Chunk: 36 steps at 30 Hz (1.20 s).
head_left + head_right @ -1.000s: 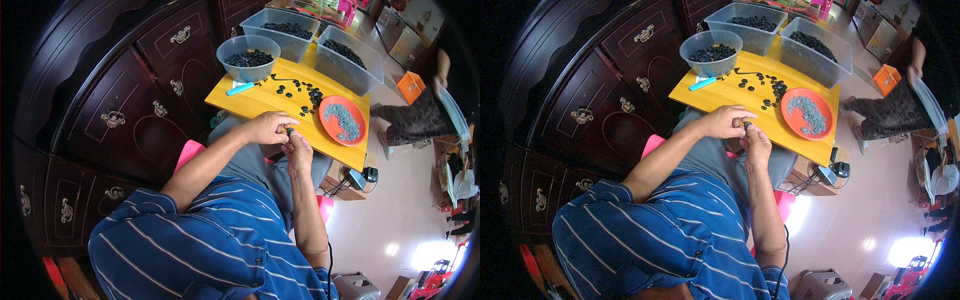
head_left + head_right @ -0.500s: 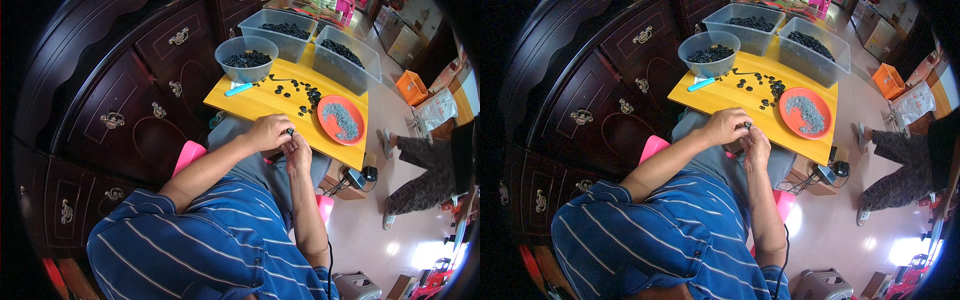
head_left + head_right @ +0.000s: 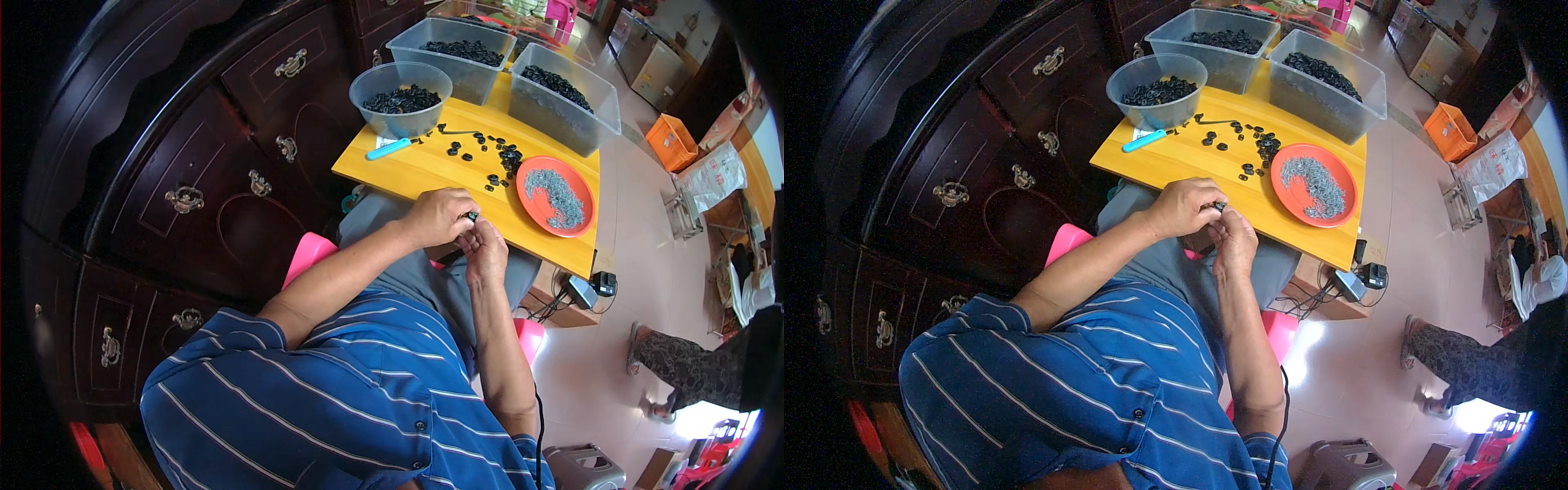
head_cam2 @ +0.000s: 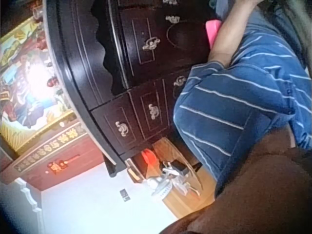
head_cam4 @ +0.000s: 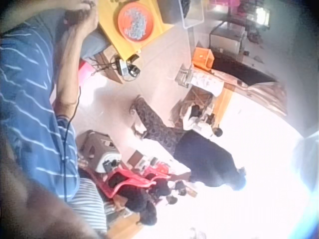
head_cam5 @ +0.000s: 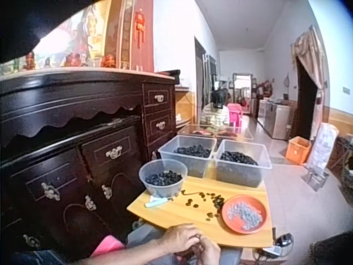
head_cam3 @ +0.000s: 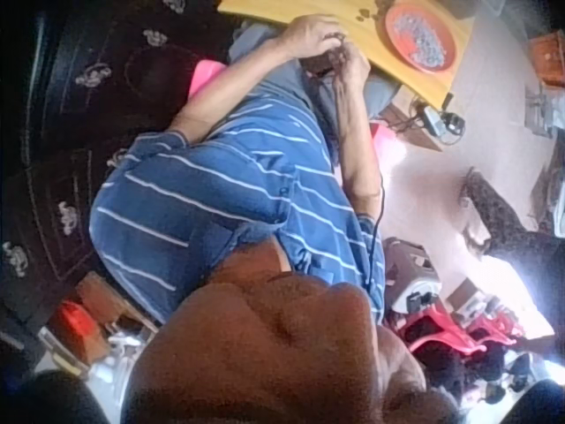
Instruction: Assembling small black plastic components by hand on a yellow table.
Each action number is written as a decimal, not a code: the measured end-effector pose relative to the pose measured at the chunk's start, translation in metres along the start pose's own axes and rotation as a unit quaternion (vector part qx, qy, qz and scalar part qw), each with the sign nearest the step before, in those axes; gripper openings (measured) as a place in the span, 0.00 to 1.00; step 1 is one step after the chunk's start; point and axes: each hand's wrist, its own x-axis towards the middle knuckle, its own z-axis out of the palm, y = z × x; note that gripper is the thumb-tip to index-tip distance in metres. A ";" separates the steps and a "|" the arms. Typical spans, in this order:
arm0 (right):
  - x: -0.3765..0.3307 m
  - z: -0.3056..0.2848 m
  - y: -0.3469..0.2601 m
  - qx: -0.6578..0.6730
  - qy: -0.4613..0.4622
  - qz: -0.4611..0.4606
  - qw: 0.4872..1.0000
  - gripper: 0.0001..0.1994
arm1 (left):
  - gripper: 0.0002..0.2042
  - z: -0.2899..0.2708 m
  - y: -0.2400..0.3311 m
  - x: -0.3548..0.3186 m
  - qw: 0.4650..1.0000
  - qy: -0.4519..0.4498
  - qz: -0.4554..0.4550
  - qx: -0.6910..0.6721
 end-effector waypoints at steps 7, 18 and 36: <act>0.000 0.004 -0.001 -0.004 0.024 -0.012 1.000 0.06 | 0.10 0.005 -0.008 0.002 0.999 -0.001 0.037 0.007; 0.001 0.003 0.001 -0.023 0.019 -0.047 0.998 0.06 | 0.09 -0.001 0.001 0.008 0.999 -0.027 -0.005 -0.036; -0.126 0.088 -0.142 0.010 -0.035 -0.315 0.948 0.10 | 0.10 0.013 -0.081 0.030 0.989 -0.036 -0.121 0.075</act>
